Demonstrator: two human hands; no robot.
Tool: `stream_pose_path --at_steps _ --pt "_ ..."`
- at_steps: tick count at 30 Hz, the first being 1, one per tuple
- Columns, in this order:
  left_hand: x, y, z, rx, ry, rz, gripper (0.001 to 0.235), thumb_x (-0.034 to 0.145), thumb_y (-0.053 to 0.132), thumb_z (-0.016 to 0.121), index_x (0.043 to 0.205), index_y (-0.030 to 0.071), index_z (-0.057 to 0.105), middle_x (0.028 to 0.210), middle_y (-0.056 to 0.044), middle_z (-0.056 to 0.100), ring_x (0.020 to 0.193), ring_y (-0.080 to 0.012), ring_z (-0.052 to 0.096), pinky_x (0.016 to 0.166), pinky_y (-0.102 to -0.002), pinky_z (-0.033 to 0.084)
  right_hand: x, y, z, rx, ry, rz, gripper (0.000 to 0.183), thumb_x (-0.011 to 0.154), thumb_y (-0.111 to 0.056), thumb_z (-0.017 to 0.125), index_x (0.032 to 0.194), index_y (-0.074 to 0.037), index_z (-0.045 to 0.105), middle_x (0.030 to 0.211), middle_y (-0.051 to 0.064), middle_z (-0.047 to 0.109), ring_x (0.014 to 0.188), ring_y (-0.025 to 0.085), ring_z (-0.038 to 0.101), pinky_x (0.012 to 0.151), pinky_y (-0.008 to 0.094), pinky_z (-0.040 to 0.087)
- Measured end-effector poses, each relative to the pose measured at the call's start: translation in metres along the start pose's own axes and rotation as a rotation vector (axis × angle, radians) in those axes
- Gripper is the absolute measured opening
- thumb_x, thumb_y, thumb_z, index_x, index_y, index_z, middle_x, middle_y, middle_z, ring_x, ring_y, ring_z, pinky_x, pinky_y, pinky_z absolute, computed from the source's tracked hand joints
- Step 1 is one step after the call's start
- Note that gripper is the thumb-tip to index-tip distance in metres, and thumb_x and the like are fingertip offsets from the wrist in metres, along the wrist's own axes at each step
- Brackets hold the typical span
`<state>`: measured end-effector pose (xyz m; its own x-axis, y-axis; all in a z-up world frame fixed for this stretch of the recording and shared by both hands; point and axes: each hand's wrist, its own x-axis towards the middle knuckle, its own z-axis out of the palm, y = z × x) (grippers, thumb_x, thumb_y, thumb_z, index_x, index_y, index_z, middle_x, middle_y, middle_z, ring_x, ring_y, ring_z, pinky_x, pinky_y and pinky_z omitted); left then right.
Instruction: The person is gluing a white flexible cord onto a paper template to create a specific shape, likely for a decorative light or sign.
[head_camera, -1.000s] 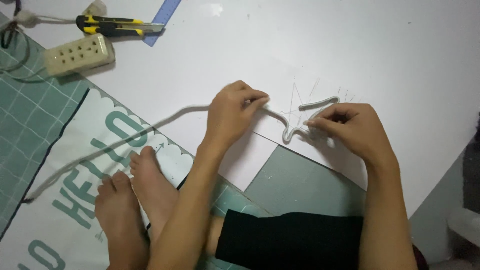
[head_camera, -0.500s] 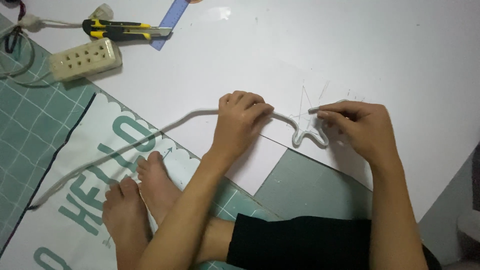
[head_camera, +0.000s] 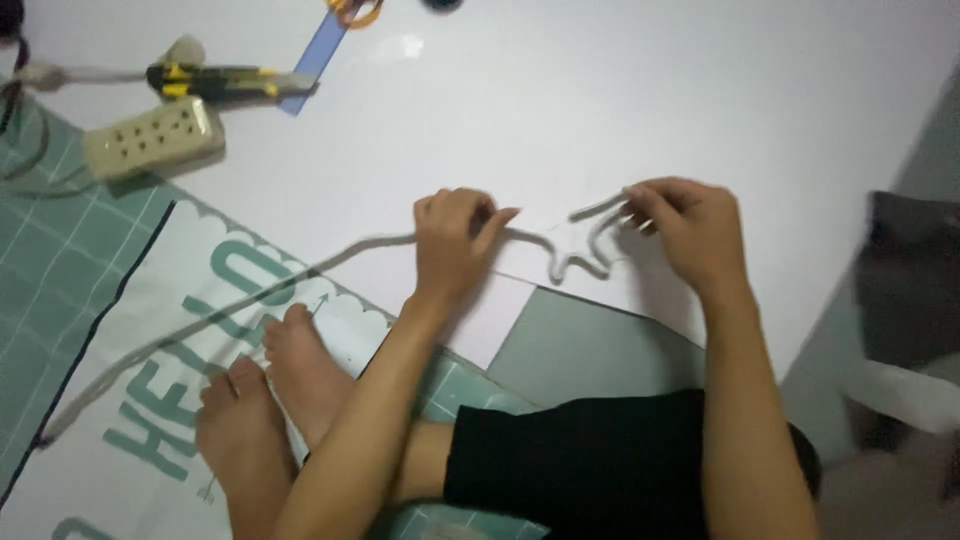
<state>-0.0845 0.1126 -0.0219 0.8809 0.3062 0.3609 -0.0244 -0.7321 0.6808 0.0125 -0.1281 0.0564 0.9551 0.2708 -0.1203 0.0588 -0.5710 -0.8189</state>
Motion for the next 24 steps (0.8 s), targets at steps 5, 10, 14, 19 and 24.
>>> stream_pose_path --at_steps 5,10,14,19,24 --pt "-0.011 0.019 -0.014 -0.033 0.111 0.060 0.024 0.096 0.038 0.075 0.088 0.020 0.062 0.078 0.005 0.065 0.079 -0.0150 0.062 0.091 -0.033 0.042 -0.070 -0.015 -0.045 0.124 0.200 -0.001 0.014 0.106 -0.004 0.062 0.108 0.004 0.074 0.089 0.022 0.074 0.078 0.032 0.074 0.074 0.040 0.063" --pt "-0.028 0.030 -0.019 -0.107 0.139 0.056 0.018 0.094 0.031 0.078 0.091 0.020 0.064 0.079 0.006 0.067 0.079 -0.0142 0.065 0.087 -0.032 0.045 -0.167 0.028 -0.083 0.034 0.537 0.022 0.018 0.114 -0.004 0.056 0.121 0.007 0.069 0.104 0.030 0.070 0.094 0.039 0.071 0.079 0.047 0.060" --pt "-0.037 0.042 -0.021 -0.184 0.178 0.050 0.012 0.097 0.019 0.076 0.091 0.017 0.066 0.081 0.000 0.068 0.079 -0.0213 0.066 0.086 -0.036 0.047 -0.236 0.112 -0.097 -0.021 0.839 0.186 0.014 0.116 -0.007 0.065 0.116 0.005 0.071 0.102 0.025 0.072 0.093 0.036 0.071 0.080 0.050 0.058" --pt "-0.048 0.049 -0.026 -0.242 0.155 0.005 0.014 0.106 0.012 0.062 0.093 0.013 0.066 0.082 -0.004 0.068 0.080 -0.0234 0.065 0.088 -0.037 0.046 -0.245 0.091 -0.100 0.082 0.923 0.577 0.060 0.103 -0.030 0.074 0.143 0.009 0.051 0.133 0.032 0.060 0.126 0.042 0.057 0.099 0.057 0.048" --pt "-0.054 0.034 -0.018 -0.272 0.156 -0.052 0.017 0.108 0.018 0.057 0.093 0.014 0.064 0.083 -0.003 0.067 0.084 -0.0227 0.065 0.090 -0.036 0.045 -0.196 0.134 -0.100 0.241 1.006 0.364 0.103 0.087 -0.022 0.094 0.153 0.012 0.022 0.152 0.042 0.031 0.146 0.054 0.028 0.123 0.066 0.023"
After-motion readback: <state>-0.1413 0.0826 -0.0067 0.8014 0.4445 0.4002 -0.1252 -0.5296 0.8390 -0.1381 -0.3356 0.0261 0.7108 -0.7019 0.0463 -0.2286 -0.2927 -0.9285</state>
